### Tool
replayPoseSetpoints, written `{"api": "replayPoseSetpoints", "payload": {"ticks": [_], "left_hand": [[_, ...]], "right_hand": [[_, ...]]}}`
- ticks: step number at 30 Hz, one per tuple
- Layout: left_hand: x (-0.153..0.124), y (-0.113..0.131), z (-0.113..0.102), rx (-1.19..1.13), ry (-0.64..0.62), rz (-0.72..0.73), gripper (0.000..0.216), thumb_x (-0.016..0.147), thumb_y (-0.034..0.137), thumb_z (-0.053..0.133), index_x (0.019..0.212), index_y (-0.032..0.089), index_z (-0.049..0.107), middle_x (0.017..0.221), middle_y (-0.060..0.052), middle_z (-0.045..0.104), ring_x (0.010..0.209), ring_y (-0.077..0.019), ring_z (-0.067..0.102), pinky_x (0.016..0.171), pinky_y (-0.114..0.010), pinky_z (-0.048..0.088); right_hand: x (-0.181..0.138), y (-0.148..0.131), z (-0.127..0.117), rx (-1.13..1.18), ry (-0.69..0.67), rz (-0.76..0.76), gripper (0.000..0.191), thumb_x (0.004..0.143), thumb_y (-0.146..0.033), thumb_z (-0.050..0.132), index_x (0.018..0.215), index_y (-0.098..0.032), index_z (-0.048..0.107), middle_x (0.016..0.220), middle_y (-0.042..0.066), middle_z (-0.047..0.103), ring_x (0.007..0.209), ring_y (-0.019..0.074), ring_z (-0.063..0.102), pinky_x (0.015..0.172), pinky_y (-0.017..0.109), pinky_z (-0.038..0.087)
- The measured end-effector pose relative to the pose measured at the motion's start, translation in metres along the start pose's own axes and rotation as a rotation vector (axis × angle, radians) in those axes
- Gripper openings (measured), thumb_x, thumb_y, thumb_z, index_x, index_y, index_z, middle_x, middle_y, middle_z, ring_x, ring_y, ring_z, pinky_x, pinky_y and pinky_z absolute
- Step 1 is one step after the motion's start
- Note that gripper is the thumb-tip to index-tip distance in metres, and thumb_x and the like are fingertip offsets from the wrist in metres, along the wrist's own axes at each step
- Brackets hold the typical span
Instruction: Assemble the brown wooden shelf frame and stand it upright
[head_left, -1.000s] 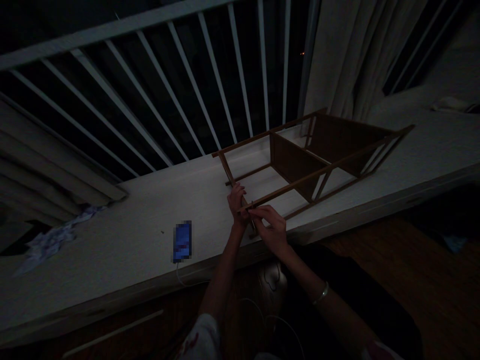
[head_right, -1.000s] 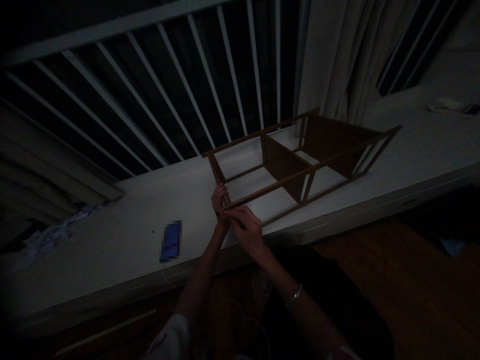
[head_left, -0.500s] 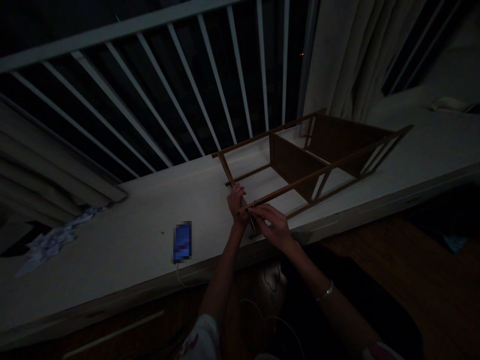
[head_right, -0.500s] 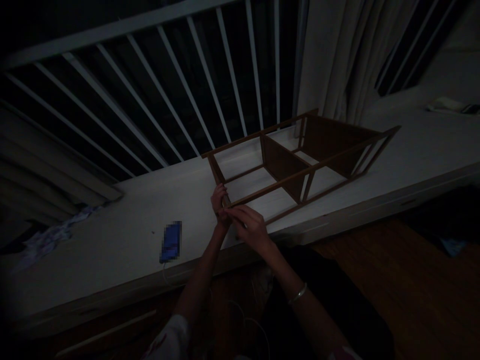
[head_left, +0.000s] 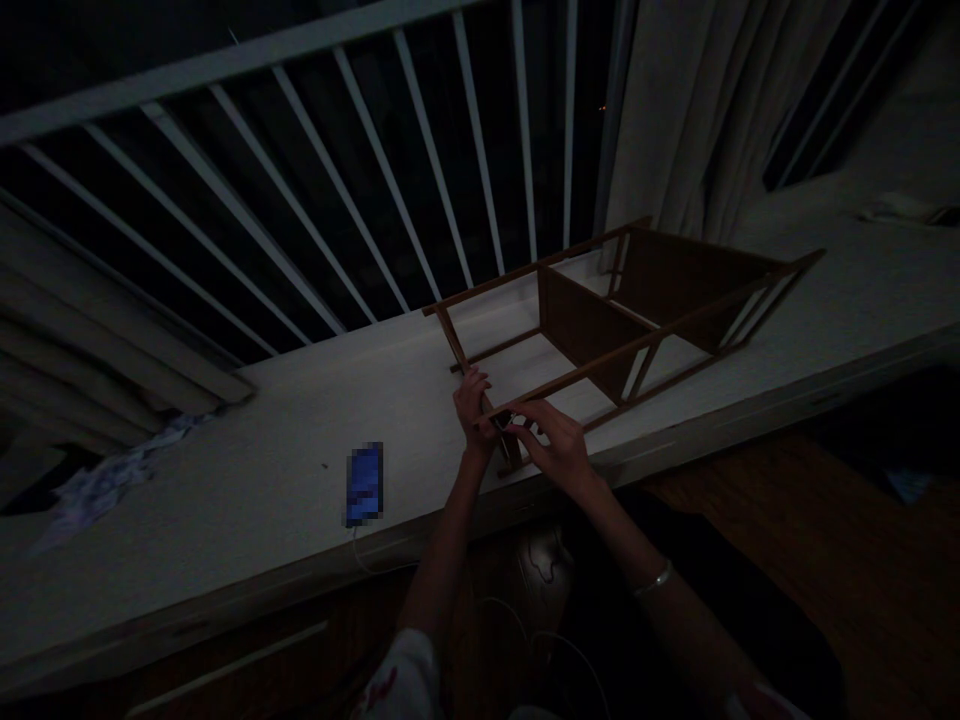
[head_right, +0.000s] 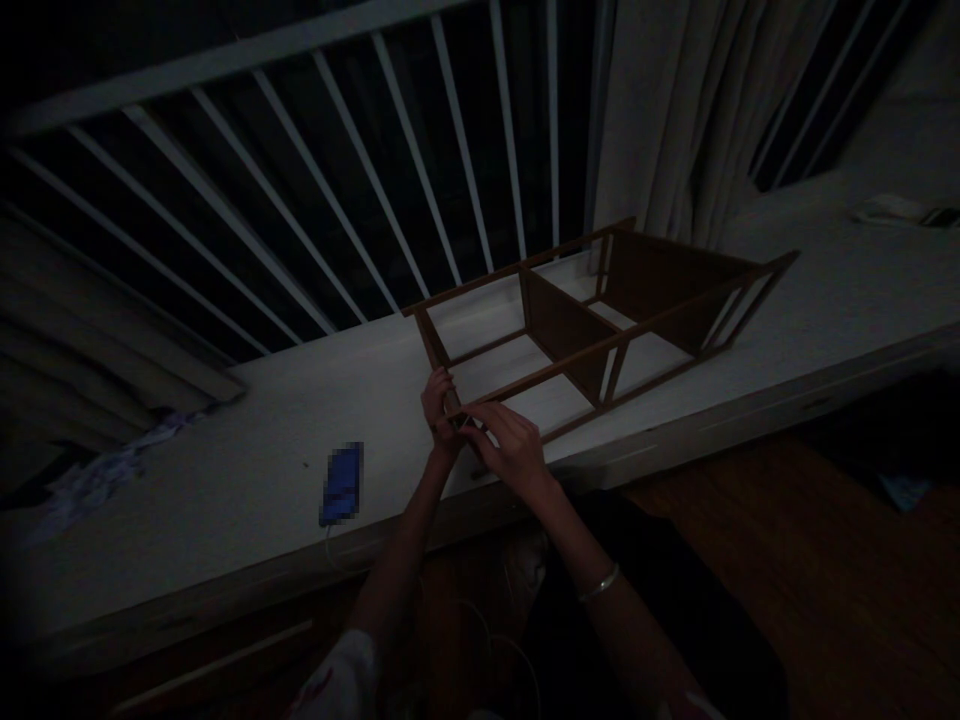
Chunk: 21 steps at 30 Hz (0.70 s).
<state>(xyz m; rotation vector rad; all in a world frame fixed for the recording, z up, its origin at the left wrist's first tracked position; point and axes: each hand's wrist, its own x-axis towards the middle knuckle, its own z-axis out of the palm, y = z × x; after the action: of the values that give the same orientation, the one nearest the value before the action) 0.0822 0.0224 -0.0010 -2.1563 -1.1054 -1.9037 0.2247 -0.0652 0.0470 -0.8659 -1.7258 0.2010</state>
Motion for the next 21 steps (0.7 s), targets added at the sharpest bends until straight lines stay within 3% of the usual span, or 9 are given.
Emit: {"api": "replayPoseSetpoints", "payload": {"ticks": [21], "left_hand": [[0.0,0.001,0.002,-0.058,0.025,0.029,0.071,0.078,0.066,0.007,0.096,0.018,0.055,0.108,-0.012,0.058,0.117,-0.0275,0.048,0.094,-0.045,0.036]], "right_hand": [[-0.018,0.015,0.006,-0.416,0.116,-0.186,0.017,0.081,-0.033,0.06,0.09,-0.02,0.065,0.066,0.003,0.062,0.064,0.0141,0.052,0.062,0.03,0.033]]}}
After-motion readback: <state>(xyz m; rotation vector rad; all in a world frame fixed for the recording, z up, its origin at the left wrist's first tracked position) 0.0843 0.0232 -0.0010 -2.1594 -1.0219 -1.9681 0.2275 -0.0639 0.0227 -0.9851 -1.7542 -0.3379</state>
